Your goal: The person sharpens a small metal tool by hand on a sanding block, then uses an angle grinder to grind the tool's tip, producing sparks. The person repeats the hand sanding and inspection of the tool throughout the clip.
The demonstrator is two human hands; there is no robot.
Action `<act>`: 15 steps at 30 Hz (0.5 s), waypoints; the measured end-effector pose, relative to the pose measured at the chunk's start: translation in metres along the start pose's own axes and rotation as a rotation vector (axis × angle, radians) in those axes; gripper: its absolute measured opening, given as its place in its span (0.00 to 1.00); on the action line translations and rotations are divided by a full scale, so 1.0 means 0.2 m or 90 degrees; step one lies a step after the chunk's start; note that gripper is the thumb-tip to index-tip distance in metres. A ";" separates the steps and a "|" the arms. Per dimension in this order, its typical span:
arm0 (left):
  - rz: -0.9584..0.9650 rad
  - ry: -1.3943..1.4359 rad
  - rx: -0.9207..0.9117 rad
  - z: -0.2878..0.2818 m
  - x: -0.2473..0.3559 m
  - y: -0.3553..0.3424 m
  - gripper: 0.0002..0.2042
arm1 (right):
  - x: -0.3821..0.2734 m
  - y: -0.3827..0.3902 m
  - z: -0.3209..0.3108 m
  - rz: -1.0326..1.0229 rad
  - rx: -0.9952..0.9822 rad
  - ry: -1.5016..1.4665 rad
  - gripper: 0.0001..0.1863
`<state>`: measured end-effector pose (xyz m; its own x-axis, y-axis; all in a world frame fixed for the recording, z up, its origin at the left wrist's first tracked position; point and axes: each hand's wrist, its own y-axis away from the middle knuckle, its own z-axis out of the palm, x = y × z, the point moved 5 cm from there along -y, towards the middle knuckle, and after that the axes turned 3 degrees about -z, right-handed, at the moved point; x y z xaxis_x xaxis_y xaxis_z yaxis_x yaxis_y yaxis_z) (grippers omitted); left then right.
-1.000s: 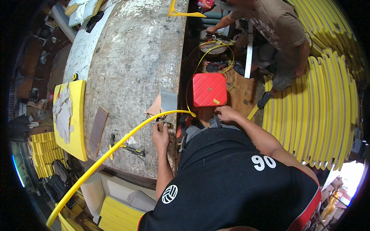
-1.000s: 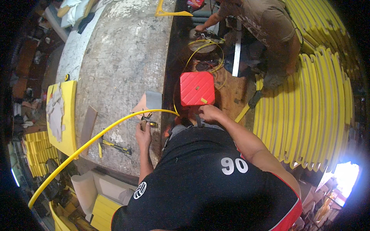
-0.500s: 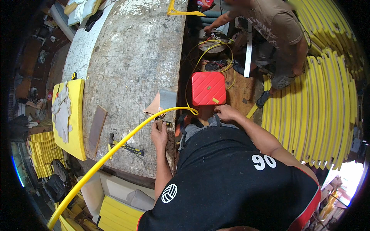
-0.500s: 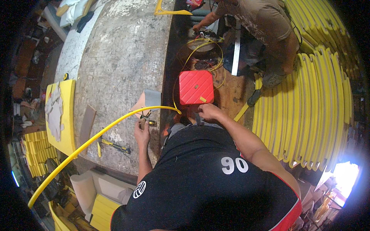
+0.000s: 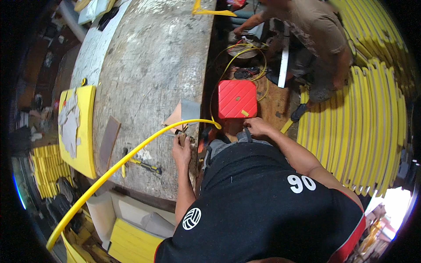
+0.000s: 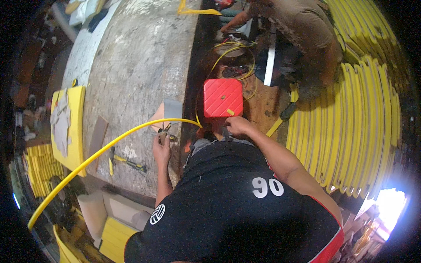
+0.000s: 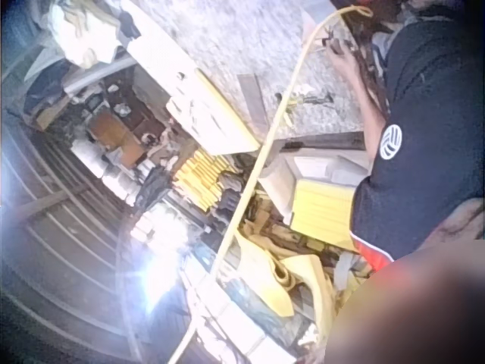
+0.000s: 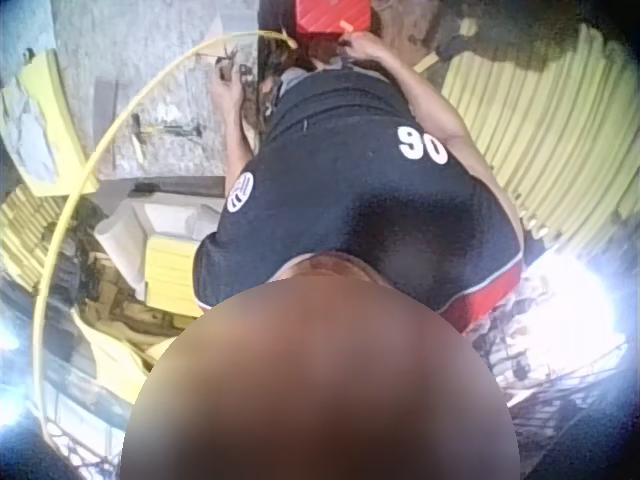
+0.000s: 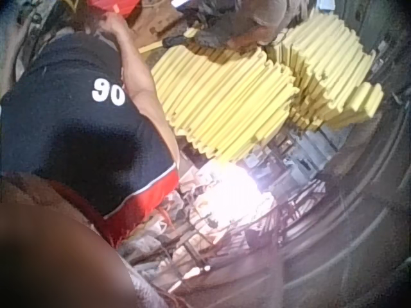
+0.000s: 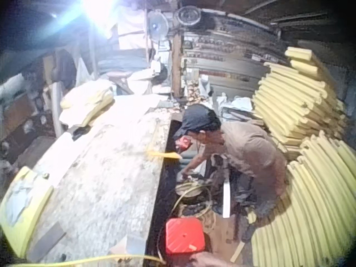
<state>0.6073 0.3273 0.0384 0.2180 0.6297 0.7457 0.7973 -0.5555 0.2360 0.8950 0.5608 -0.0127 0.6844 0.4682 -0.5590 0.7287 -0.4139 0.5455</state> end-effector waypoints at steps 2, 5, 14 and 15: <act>0.003 -0.013 0.024 -0.01 -0.01 0.00 0.23 | -0.06 -0.01 -0.02 0.028 -0.032 -0.002 0.21; -0.005 -0.036 0.014 -0.04 0.10 -0.02 0.24 | -0.05 0.02 -0.02 0.037 0.006 -0.055 0.23; -0.032 -0.007 0.021 -0.08 0.10 -0.06 0.24 | -0.06 0.00 -0.02 0.002 -0.013 0.004 0.29; -0.015 -0.008 0.025 -0.07 0.11 -0.06 0.24 | -0.04 -0.01 -0.03 0.005 -0.012 -0.002 0.28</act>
<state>0.5945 0.3397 0.0609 0.2057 0.6486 0.7328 0.8240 -0.5188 0.2279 0.8889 0.5619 -0.0059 0.6905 0.4626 -0.5560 0.7224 -0.4027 0.5621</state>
